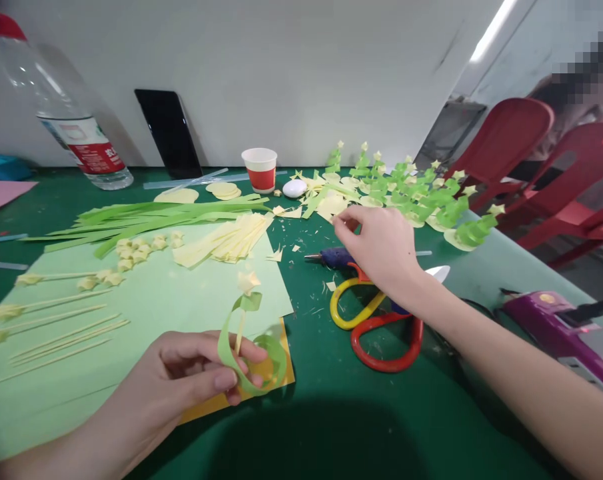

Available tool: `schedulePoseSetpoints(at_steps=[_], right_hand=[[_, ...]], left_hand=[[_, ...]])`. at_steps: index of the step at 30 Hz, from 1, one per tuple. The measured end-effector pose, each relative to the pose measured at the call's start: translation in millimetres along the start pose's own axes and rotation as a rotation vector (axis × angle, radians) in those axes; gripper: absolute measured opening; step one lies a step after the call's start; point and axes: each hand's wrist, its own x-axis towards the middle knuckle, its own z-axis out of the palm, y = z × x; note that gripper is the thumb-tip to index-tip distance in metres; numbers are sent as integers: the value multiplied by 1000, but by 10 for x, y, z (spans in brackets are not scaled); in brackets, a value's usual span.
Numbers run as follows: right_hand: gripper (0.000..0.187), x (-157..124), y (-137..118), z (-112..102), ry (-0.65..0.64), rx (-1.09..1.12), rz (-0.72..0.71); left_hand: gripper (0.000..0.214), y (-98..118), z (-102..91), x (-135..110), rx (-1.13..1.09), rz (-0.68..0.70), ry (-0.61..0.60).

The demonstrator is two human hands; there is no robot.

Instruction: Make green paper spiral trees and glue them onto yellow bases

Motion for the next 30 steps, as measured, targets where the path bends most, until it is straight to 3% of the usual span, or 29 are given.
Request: schedulePoseSetpoints(at_steps=[3, 5, 8, 10, 13, 18, 22, 27, 30], right_hand=[[2, 65, 87, 30, 23, -24, -12], [17, 79, 100, 12, 44, -20, -28], [9, 53, 48, -58, 50, 9, -27], [29, -5, -26, -114, 12, 54, -22], [23, -150, -164, -193, -196, 290, -99], [20, -405, -346, -259, -693, 671, -136], [19, -504, -367, -192, -983, 914, -126], [27, -627, -361, -52, -1220, 1149, -51], [28, -724, -397, -13, -1232, 1254, 25]], left_hand=[[3, -5, -2, 8, 20, -7, -7], [2, 4, -3, 6, 40, 2, -4], [1, 47, -15, -3, 100, 74, -9], [1, 93, -29, -11, 147, 137, -29], [3, 160, -41, -26, 179, 199, -69], [6, 203, -38, -57, 232, 270, -126], [21, 221, -44, -87, 315, 163, -173], [23, 253, -60, -109, 347, 126, -169], [23, 250, -57, -117, 391, 129, -157]])
